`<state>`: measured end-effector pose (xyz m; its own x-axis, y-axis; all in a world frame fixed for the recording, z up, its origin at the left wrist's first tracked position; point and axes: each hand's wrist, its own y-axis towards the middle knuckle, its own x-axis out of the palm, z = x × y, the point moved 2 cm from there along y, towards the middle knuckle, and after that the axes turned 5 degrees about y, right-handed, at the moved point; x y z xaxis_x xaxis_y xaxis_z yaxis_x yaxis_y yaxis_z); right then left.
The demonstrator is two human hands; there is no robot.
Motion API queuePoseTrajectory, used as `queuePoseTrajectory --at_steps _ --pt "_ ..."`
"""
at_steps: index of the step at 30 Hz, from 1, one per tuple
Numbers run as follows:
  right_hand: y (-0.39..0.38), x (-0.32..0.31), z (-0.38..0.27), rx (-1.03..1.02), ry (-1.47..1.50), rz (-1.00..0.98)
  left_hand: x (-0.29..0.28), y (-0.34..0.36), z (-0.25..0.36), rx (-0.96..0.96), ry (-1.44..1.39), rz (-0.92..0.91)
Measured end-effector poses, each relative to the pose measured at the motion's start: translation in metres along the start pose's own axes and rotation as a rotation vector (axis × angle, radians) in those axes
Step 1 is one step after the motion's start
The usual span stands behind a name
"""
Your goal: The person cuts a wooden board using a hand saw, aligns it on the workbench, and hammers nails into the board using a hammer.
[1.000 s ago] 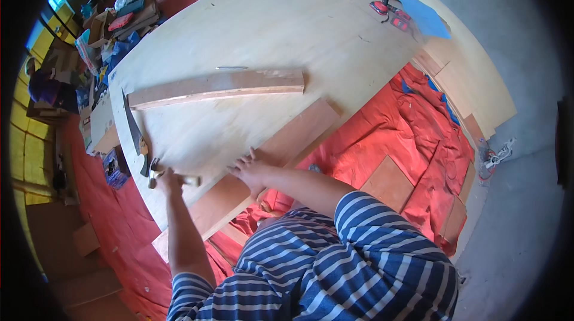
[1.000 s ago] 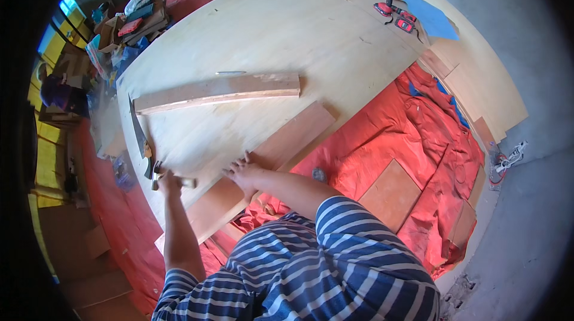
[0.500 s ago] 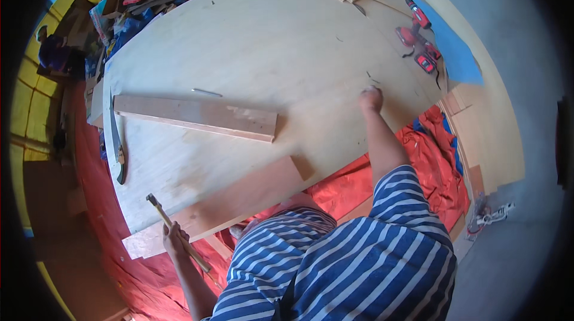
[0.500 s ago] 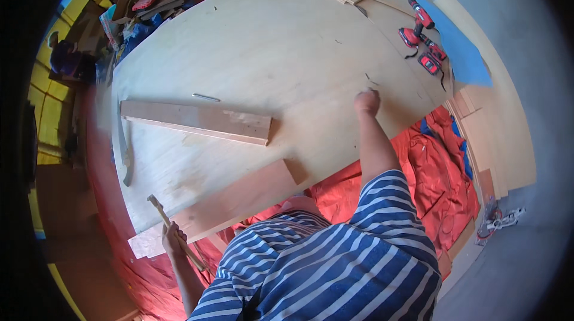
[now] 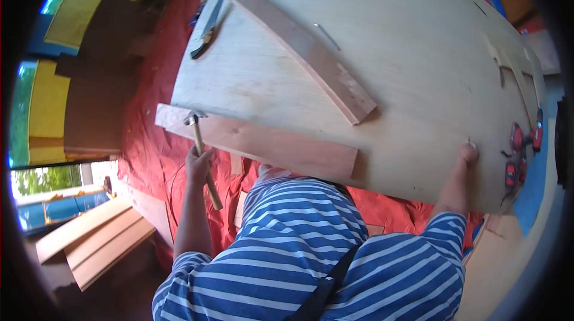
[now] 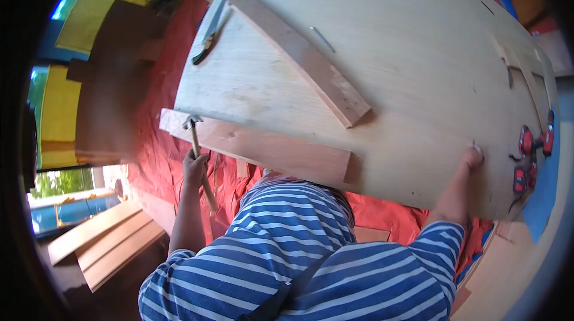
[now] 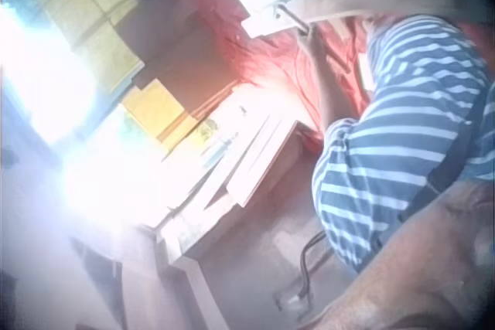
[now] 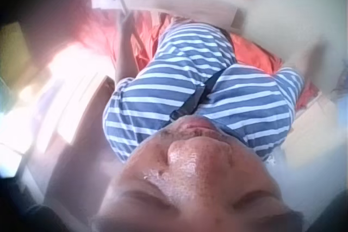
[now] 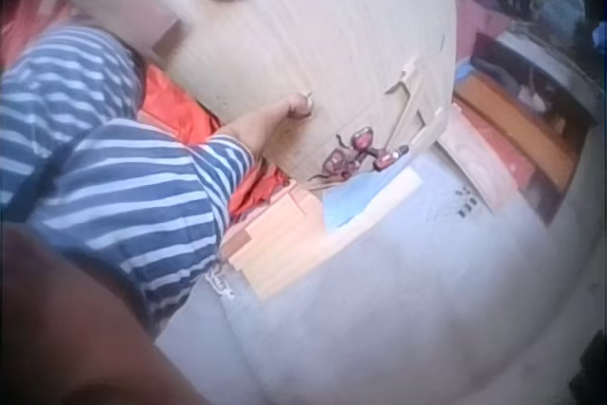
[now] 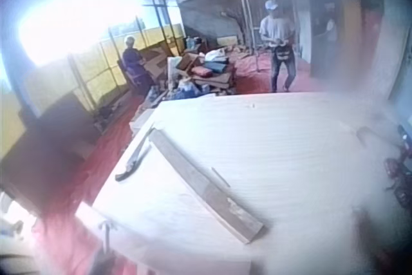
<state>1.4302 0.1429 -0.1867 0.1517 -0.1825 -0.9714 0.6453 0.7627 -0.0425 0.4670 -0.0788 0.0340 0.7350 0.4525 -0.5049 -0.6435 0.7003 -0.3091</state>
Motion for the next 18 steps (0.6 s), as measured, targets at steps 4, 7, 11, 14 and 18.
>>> queuePoseTrajectory --at_steps 4,7,11,14,18 --pt "0.042 0.029 0.032 -0.071 -0.01 0.122 0.0 0.002 -0.014 -0.033 -0.046 0.019" --pt "0.03 0.04 0.045 0.019 0.408 -0.007 -0.011 0.008 -0.031 -0.074 -0.052 0.054" --pt "-0.018 0.006 0.039 -0.073 0.423 0.0 -0.042 0.0 -0.058 -0.11 -0.01 0.138" --pt "-0.054 -0.026 0.006 -0.141 0.147 -0.056 -0.069 -0.008 -0.086 -0.149 -0.02 0.224" --pt "-0.082 -0.051 0.002 -0.2 -0.05 -0.049 -0.099 -0.003 -0.128 -0.196 -0.039 0.286"
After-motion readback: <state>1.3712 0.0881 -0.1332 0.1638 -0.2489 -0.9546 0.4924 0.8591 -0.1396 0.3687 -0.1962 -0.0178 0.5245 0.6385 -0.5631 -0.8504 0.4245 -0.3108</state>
